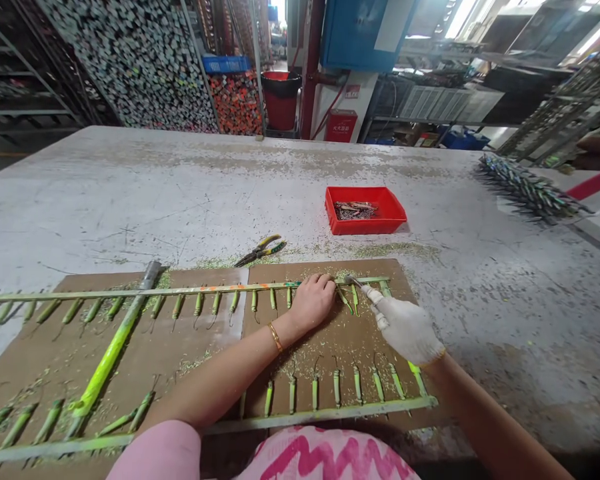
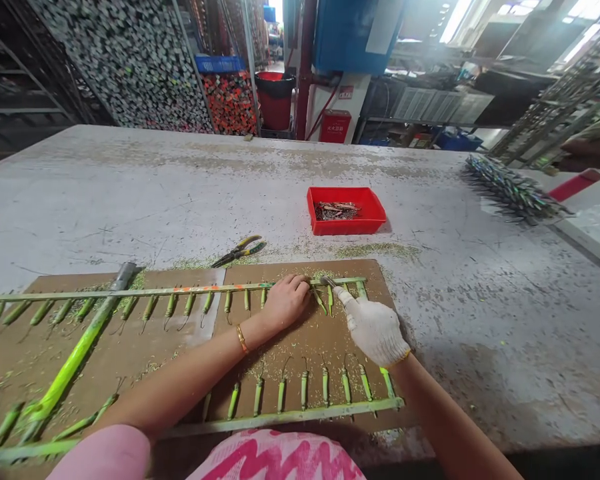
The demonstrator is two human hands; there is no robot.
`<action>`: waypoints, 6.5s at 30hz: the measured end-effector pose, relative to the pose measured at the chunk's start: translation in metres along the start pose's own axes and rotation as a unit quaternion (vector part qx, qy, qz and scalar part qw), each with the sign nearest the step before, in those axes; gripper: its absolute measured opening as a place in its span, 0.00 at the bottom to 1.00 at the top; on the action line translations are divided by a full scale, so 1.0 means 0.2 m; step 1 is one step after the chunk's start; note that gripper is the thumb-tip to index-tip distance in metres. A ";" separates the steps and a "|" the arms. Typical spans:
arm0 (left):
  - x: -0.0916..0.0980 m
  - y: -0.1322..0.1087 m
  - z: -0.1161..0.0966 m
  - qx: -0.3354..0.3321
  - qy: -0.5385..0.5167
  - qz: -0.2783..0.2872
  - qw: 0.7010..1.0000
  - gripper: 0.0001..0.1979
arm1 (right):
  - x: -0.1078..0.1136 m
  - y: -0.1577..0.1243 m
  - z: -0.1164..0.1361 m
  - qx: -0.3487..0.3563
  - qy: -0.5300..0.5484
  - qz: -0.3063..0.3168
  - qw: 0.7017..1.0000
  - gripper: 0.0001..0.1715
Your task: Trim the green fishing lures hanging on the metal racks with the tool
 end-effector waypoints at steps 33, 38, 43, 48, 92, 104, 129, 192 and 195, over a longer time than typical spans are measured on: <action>0.03 0.07 0.09 0.195 -0.104 0.055 0.974 0.12 | 0.19 -0.07 0.02 0.004 0.066 -0.179 0.982 0.25; 0.02 0.07 0.09 0.196 -0.107 0.056 0.973 0.12 | 0.15 -0.08 0.03 0.003 0.043 -0.172 0.984 0.26; 0.02 0.07 0.09 0.203 -0.112 0.058 0.971 0.12 | 0.16 -0.08 0.04 0.000 0.038 -0.182 0.983 0.25; 0.03 0.07 0.08 0.201 -0.113 0.062 0.971 0.12 | 0.16 -0.08 0.02 -0.007 0.051 -0.169 0.984 0.27; 0.02 0.07 0.09 0.207 -0.110 0.060 0.970 0.11 | 0.20 -0.06 0.03 -0.042 0.060 -0.188 0.979 0.25; 0.02 0.07 0.10 0.209 -0.099 0.060 0.971 0.11 | 0.20 -0.04 0.07 -0.019 0.028 -0.180 0.983 0.27; 0.01 0.06 0.10 0.207 -0.094 0.059 0.972 0.12 | 0.18 -0.04 0.07 -0.028 0.031 -0.176 0.984 0.31; 0.01 0.05 0.09 0.193 -0.098 0.034 0.976 0.10 | 0.14 0.00 -0.01 -0.037 -0.014 -0.101 0.994 0.31; 0.01 0.06 0.09 0.192 -0.097 0.039 0.976 0.10 | 0.13 0.00 0.01 -0.001 -0.015 -0.073 0.997 0.32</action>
Point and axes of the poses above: each hand's wrist, its own y-axis towards the middle knuckle, its own x-axis out of the back of the hand, z = x × y, the point moved 7 cm from there along y, towards the middle knuckle, and after that the axes turned 6 degrees about -y, right-handed, at the moved point
